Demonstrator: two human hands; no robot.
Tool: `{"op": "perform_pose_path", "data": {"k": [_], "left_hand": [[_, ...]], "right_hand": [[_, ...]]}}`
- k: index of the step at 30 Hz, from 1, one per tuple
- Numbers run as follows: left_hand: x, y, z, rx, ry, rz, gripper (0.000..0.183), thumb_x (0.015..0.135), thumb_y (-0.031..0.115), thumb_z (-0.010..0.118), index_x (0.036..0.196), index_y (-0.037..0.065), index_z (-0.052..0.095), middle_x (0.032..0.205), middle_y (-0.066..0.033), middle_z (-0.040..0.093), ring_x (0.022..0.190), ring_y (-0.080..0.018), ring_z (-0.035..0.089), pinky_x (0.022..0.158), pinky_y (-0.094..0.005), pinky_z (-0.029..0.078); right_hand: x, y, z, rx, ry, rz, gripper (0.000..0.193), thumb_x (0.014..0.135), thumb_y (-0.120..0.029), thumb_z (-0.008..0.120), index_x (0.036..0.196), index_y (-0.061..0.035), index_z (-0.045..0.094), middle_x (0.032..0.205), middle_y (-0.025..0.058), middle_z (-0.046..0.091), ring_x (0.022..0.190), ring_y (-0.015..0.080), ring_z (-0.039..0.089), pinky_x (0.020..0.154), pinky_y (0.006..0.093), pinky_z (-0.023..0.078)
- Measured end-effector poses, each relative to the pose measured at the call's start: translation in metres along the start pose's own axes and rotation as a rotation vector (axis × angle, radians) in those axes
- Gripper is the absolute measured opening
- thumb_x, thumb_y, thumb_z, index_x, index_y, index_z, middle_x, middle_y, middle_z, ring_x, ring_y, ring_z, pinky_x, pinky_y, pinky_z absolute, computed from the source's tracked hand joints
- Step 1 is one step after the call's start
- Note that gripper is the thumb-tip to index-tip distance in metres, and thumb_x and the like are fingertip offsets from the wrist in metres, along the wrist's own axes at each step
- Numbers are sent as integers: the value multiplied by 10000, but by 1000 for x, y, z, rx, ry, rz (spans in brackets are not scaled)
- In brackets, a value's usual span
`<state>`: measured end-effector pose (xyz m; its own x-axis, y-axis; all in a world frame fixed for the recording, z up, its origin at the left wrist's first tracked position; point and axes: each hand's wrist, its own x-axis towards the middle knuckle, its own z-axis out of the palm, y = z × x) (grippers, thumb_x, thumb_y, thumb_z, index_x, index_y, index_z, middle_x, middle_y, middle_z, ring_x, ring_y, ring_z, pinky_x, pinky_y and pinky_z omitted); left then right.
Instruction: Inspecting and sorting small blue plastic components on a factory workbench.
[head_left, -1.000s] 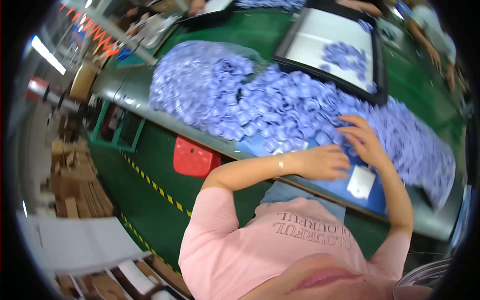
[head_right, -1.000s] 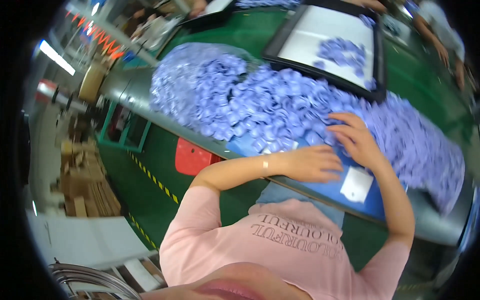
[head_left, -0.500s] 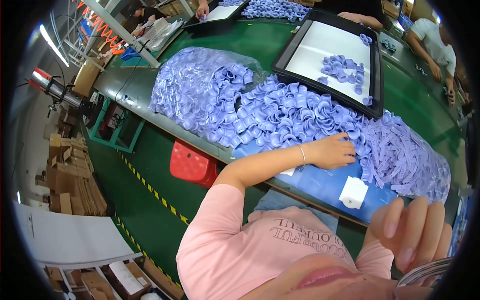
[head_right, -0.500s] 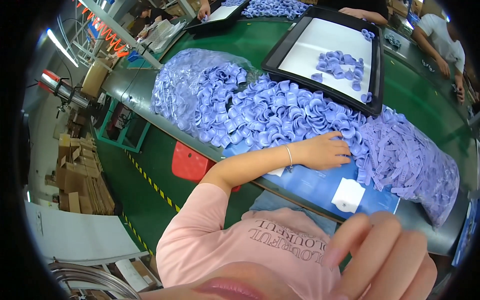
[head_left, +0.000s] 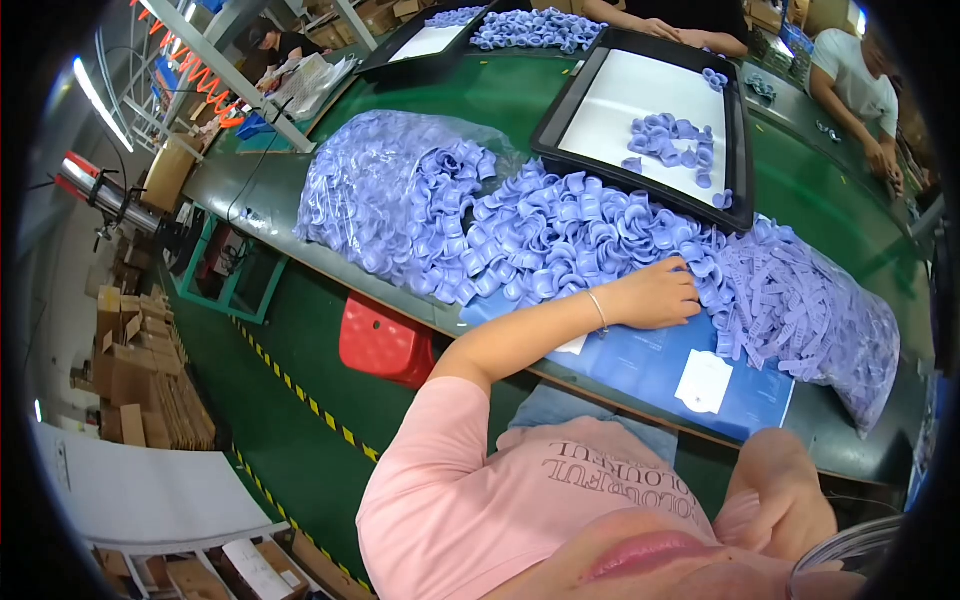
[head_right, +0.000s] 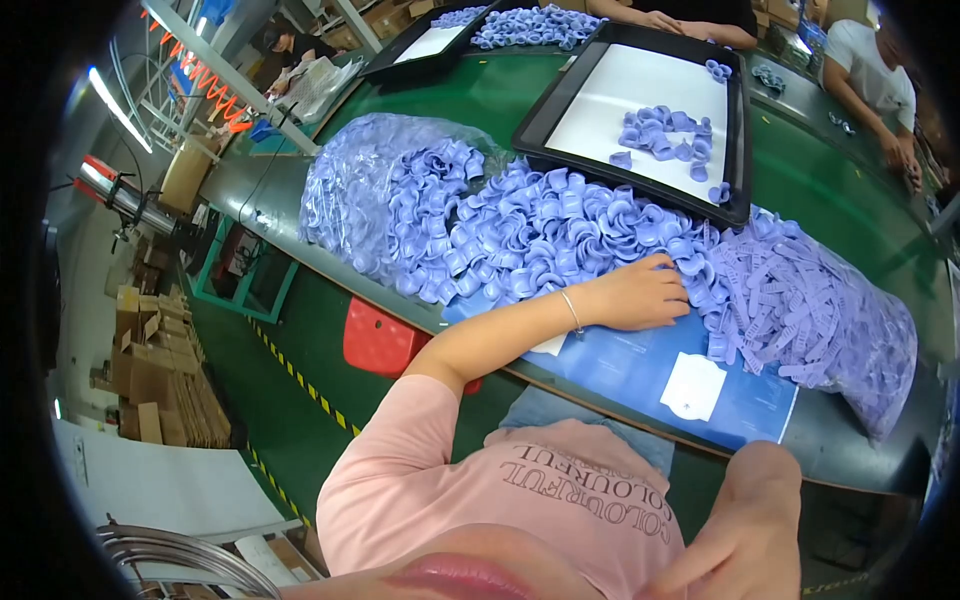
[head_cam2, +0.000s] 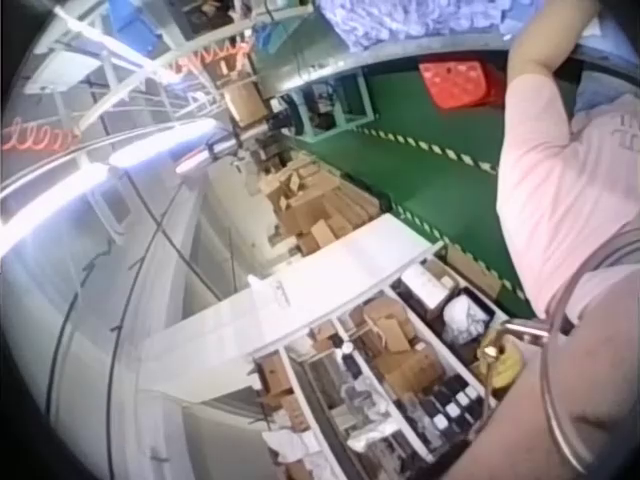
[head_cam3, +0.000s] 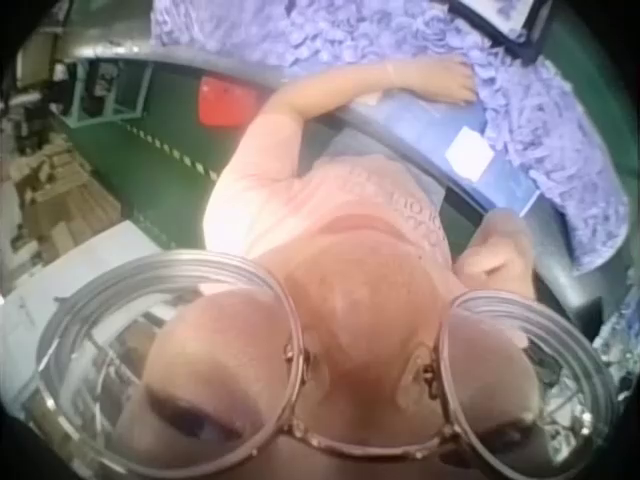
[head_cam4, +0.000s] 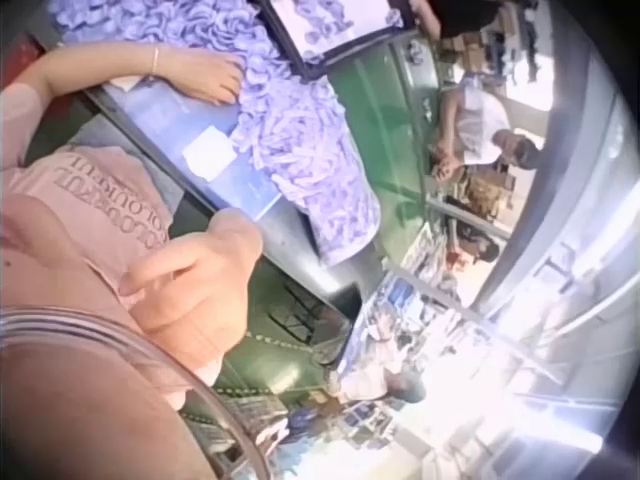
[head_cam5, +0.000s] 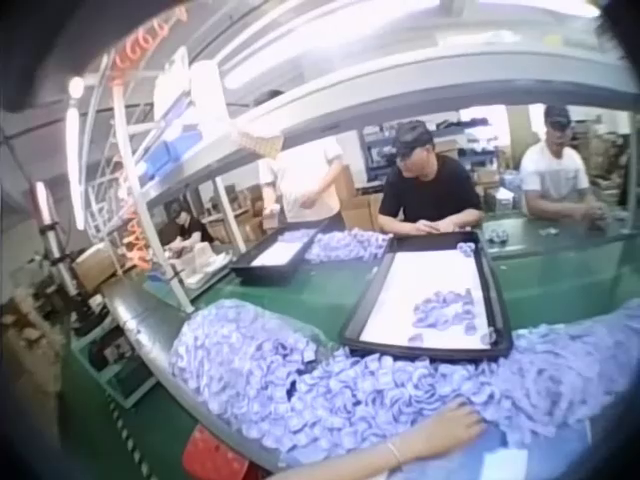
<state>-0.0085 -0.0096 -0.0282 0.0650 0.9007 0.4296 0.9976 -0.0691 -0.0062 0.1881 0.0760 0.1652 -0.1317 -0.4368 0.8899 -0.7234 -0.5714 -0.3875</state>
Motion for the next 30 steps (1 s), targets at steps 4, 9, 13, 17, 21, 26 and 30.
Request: {"op": "perform_pose_path", "data": {"k": [4, 9, 13, 17, 21, 26, 30], "left_hand": [[11, 1, -2, -4, -12, 40, 274, 788, 297, 649, 996, 121, 629, 998, -13, 616, 983, -179, 545, 956, -364, 358], [6, -3, -14, -45, 65, 13, 288, 761, 318, 677, 961, 120, 617, 918, -17, 619, 900, -182, 572, 918, -356, 381], [11, -8, -23, -177, 171, -145, 315, 726, 339, 715, 926, 121, 606, 806, -36, 610, 803, -194, 591, 871, -348, 401], [24, -7, -23, -677, 446, -593, 212, 799, 217, 701, 888, 64, 583, 864, -70, 650, 802, -186, 627, 777, -309, 460], [16, -17, -7, -1221, 787, -763, 161, 921, 198, 591, 927, 40, 558, 962, -63, 673, 794, -83, 597, 684, -228, 464], [4, -15, -14, -1276, 748, -866, 144, 943, 184, 552, 950, 43, 527, 984, -77, 666, 629, -30, 497, 530, -178, 400], [3, -15, -14, -1270, 713, -850, 132, 949, 177, 539, 958, 46, 521, 1001, -85, 657, 615, -36, 491, 519, -183, 409]], "right_hand": [[-9, -7, -17, -27, -366, -31, 582, 664, -597, 464, 689, -16, 484, 785, 197, 526, 803, 291, 528, 732, 326, 442], [-20, -1, -37, -614, -477, 845, 428, 721, -183, 716, 1105, -40, 591, 1027, 62, 601, 959, 289, 550, 883, 411, 395], [-67, 25, -79, -1438, -60, 1009, 338, 749, -177, 695, 1050, -56, 600, 993, 107, 607, 935, 328, 546, 875, 448, 389], [-168, 35, -134, -1727, 15, 1349, 282, 783, -173, 662, 1039, -69, 607, 1039, 123, 600, 967, 317, 549, 889, 461, 377], [-198, 53, -133, -1901, 60, 1459, 269, 793, -189, 651, 1028, -68, 599, 1025, 103, 593, 1010, 298, 529, 883, 422, 378], [-196, 58, -135, -1847, 145, 1402, 245, 779, -163, 667, 995, -66, 604, 978, 90, 602, 973, 286, 545, 907, 417, 362], [-194, 51, -140, -1682, 391, 1294, 169, 765, -170, 689, 849, -52, 602, 843, 85, 589, 840, 283, 557, 862, 393, 369]]}}
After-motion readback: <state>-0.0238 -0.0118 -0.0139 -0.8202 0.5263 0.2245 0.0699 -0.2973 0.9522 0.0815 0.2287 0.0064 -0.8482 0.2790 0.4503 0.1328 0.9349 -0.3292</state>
